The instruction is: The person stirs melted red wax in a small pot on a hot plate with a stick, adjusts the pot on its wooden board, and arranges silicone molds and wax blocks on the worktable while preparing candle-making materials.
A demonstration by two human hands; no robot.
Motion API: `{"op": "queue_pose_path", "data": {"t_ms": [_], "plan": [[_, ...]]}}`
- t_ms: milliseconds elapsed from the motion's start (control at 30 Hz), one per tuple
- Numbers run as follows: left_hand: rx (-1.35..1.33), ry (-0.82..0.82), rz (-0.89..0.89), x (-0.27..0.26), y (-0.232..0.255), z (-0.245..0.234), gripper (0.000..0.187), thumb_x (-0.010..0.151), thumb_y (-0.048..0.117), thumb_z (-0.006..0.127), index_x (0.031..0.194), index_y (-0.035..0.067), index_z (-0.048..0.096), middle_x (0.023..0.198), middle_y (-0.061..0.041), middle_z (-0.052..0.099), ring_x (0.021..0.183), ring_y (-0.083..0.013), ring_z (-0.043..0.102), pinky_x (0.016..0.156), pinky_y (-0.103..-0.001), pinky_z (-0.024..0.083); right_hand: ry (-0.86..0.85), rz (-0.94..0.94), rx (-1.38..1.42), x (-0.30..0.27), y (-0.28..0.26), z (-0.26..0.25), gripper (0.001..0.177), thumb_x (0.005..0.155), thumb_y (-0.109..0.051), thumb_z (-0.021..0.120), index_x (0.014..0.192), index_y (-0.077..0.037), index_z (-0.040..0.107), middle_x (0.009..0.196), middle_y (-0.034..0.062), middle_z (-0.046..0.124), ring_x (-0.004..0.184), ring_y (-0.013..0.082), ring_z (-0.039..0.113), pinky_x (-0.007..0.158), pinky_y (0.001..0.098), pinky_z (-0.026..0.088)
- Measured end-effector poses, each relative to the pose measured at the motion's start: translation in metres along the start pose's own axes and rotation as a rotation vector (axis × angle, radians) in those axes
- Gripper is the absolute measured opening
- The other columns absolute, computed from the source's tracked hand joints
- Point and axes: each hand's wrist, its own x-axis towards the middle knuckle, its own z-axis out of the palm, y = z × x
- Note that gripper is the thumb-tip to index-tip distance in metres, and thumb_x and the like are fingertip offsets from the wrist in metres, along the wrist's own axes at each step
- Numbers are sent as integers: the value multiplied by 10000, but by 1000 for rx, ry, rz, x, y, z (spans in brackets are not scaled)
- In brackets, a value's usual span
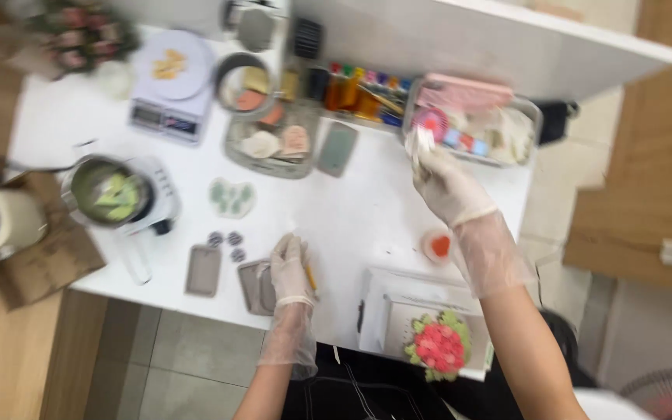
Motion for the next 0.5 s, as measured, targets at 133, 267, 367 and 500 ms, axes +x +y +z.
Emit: {"op": "queue_pose_path", "data": {"t_ms": [133,267,367,500], "plan": [[5,27,-14,0,-7,-44,399,989,220,603,1329,16,570,1230,-93,672,1077,-186,689,917,-281,580,79,37,-1149,-12,72,37,291,932,-214,688,1174,-73,766,903,20,757,754,118,642,727,285,539],[-1,20,-64,-2,12,-66,392,981,212,616,1328,32,578,1220,-69,674,1063,-173,682,893,-279,562,-50,211,-1652,12,163,10,353,923,-318,720,1179,-83,784,892,60,789,746,180,700,771,321,571],[-11,-34,-83,2,28,-87,389,981,219,623,1323,37,584,1217,-64,671,1075,-159,682,901,-271,564,-90,197,-1839,39,193,-27,371,841,-275,749,1178,-130,805,1049,105,797,882,195,742,879,321,578],[-12,-98,-78,6,66,-154,408,973,225,631,1322,17,600,1235,-74,673,1105,-174,688,940,-286,565,-345,283,-1590,69,171,-73,514,829,-327,760,1290,-110,688,1220,59,735,1083,177,674,963,341,536]]}}
